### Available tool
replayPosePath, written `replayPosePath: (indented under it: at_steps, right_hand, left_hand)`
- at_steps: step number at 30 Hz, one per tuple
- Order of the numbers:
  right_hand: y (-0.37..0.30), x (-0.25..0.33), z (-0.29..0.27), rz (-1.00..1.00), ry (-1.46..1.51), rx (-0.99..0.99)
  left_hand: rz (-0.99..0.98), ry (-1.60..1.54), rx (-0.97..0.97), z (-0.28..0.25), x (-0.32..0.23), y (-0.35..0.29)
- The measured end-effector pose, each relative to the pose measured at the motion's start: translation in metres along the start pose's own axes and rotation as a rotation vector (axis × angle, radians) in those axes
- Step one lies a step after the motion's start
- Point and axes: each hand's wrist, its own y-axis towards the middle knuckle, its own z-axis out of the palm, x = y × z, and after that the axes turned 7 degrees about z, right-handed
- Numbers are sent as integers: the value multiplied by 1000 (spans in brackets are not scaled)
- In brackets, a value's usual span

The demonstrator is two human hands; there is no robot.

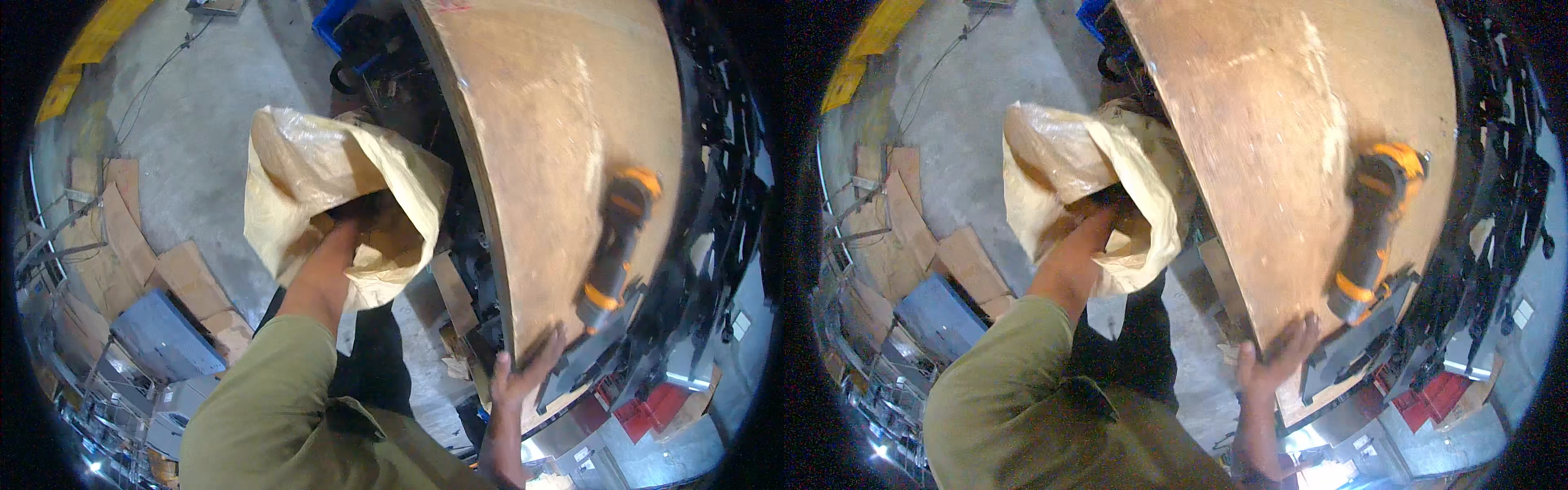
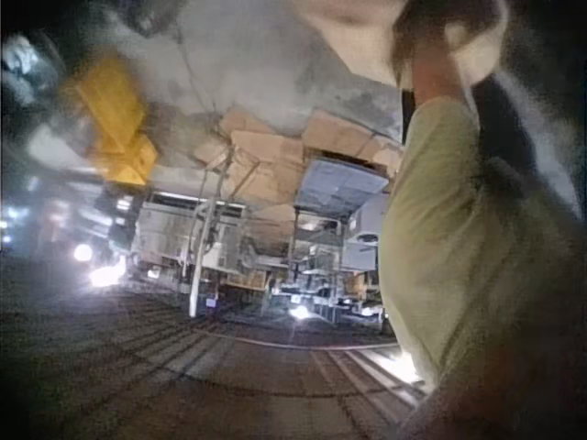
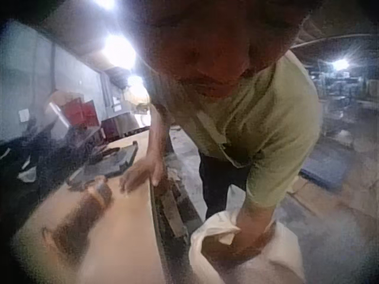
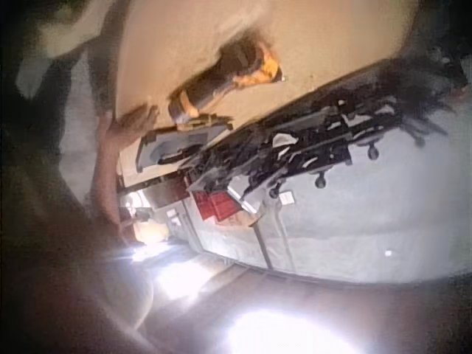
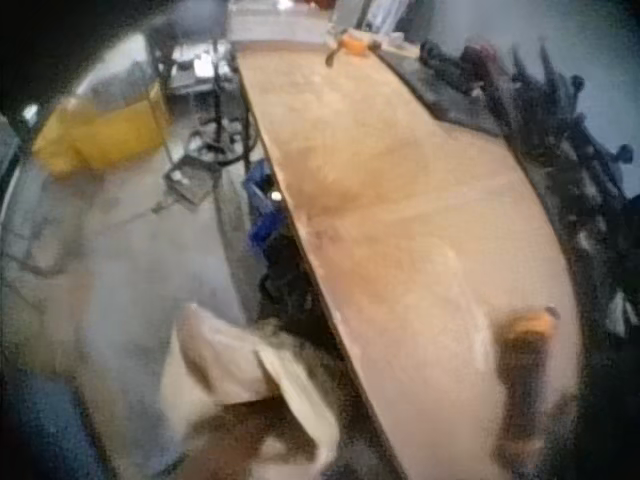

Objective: The person assembles black plastic components on a workbench using a cordless drill and a wrench. They repeatedly attach and detach parts, tighten fasteners, and handle multiple similar units in a workshop setting.

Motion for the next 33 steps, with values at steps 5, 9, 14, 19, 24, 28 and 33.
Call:
replayPosePath:
  at_steps: [5,9,14,19,24,28,33]
  right_hand:
    - [11,17,-2,-9,-94,32]
    - [32,18,18,-37,-255,30]
    - [30,17,12,-81,-283,66]
    - [-3,2,-2,-21,-269,46]
    - [-5,3,5,-62,-240,-8]
    - [4,13,4,-86,-267,-26]
    - [4,1,10,-95,-234,-113]
  left_hand:
    - [-123,-2,-125,-14,67,62]
    - [-191,-10,-143,15,100,84]
    - [-233,-32,-98,65,104,40]
    - [-247,-47,-48,89,98,-18]
    - [-234,-55,-28,87,94,-27]
    - [-197,-52,-7,68,88,-6]
    - [-32,-33,7,11,39,-27]
